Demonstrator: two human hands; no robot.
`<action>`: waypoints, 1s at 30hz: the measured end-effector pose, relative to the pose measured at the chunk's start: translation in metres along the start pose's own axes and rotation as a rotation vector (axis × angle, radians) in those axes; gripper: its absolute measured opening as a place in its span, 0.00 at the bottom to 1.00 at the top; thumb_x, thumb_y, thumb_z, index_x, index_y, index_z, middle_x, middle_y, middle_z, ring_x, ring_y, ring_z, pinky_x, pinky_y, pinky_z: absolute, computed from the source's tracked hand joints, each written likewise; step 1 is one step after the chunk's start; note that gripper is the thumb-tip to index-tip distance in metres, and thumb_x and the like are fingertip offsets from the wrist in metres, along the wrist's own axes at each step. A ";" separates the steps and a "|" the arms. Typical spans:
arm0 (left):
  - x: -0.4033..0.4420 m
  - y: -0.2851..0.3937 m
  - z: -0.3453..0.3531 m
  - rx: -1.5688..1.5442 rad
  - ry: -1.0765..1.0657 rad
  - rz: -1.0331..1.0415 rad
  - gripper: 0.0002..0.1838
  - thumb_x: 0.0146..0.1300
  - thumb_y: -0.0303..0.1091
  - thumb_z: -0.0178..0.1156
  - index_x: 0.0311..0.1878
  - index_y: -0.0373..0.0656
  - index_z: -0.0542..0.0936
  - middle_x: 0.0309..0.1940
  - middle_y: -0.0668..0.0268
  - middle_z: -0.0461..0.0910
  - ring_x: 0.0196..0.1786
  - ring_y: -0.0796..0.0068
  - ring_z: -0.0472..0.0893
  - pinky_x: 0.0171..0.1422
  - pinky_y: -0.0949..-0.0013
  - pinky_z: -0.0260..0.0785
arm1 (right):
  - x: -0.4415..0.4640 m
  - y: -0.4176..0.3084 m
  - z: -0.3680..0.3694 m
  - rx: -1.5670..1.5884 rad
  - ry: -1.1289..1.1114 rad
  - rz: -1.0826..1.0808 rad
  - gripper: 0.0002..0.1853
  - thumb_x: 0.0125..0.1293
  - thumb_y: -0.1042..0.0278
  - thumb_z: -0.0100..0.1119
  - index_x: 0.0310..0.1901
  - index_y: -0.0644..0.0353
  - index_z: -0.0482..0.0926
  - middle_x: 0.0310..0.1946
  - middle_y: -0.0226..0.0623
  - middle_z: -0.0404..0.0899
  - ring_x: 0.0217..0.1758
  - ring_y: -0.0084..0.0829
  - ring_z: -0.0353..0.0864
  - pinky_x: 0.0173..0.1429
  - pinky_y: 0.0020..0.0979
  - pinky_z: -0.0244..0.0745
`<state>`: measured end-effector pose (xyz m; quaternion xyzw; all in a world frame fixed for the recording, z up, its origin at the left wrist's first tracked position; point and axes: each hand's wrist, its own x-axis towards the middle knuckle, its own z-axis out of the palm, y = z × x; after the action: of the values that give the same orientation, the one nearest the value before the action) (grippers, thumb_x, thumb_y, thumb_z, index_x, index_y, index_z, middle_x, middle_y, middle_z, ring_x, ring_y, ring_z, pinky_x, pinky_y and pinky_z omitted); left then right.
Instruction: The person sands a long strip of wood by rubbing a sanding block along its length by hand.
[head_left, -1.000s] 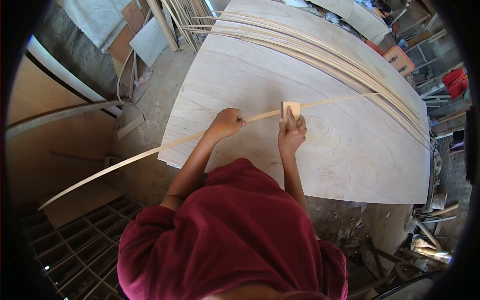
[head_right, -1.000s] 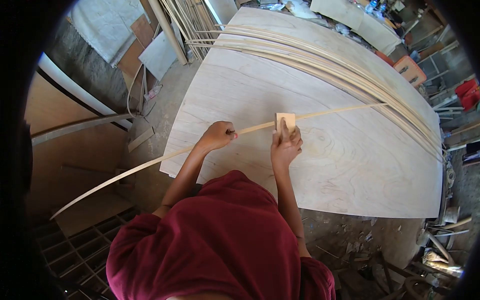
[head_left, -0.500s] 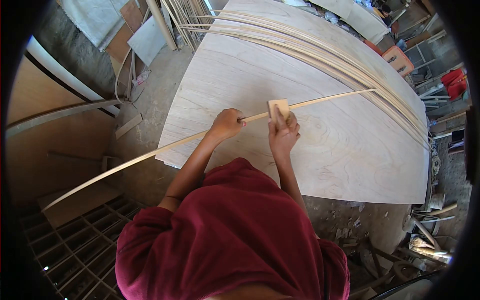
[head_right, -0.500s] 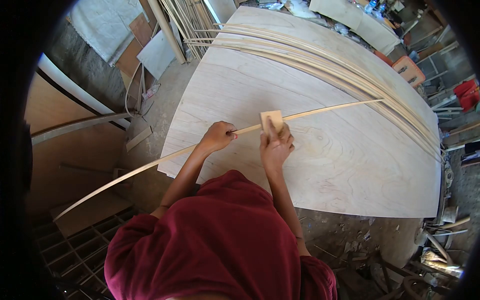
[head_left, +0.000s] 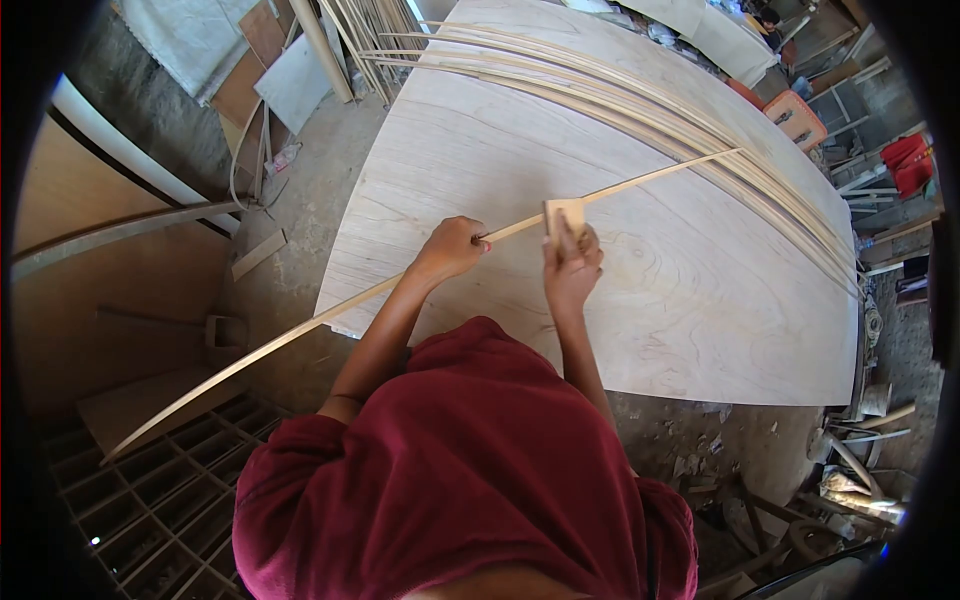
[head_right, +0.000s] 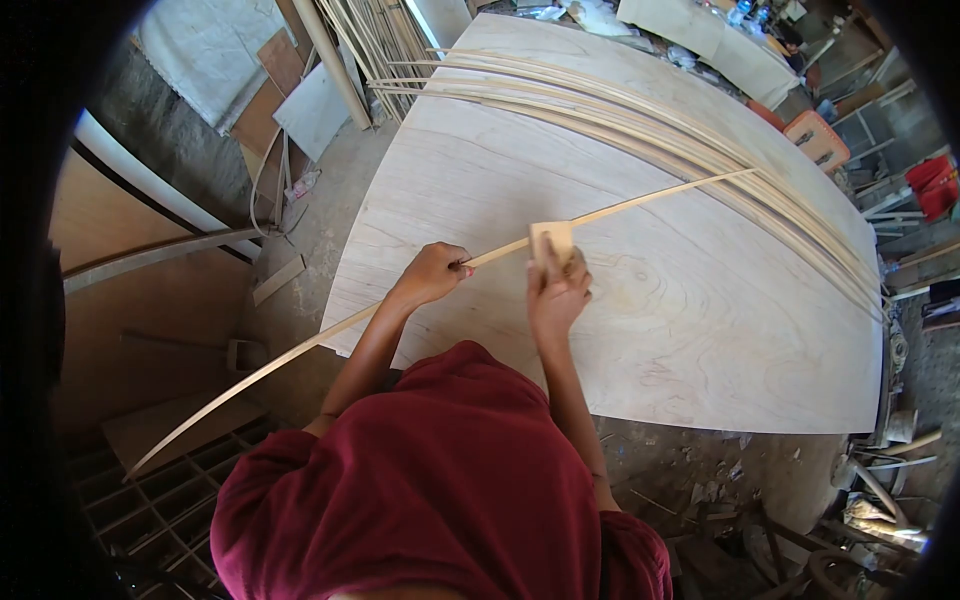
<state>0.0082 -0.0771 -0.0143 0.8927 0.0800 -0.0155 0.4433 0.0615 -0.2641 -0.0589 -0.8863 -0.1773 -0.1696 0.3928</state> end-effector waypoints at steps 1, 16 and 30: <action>0.000 -0.002 0.000 -0.001 -0.001 0.004 0.10 0.52 0.32 0.62 0.29 0.33 0.79 0.23 0.48 0.76 0.28 0.52 0.76 0.35 0.59 0.67 | 0.004 0.002 -0.004 -0.113 -0.007 0.075 0.24 0.56 0.58 0.63 0.57 0.37 0.75 0.57 0.43 0.66 0.54 0.46 0.67 0.51 0.50 0.65; -0.002 -0.002 -0.003 -0.046 -0.021 0.084 0.08 0.54 0.27 0.58 0.35 0.33 0.81 0.20 0.51 0.76 0.23 0.64 0.74 0.32 0.64 0.66 | 0.001 -0.016 -0.007 -0.143 0.042 -0.041 0.24 0.56 0.57 0.63 0.57 0.36 0.75 0.59 0.42 0.64 0.54 0.45 0.64 0.53 0.45 0.61; 0.001 -0.001 -0.006 0.026 -0.019 0.191 0.09 0.53 0.23 0.51 0.32 0.31 0.80 0.19 0.51 0.75 0.23 0.64 0.76 0.32 0.64 0.68 | -0.001 -0.010 -0.004 -0.170 0.044 -0.117 0.23 0.58 0.56 0.62 0.57 0.40 0.76 0.56 0.45 0.67 0.52 0.44 0.68 0.52 0.43 0.65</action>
<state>0.0085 -0.0720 -0.0117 0.9016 -0.0097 0.0173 0.4320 0.0555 -0.2606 -0.0502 -0.9006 -0.2052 -0.2261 0.3093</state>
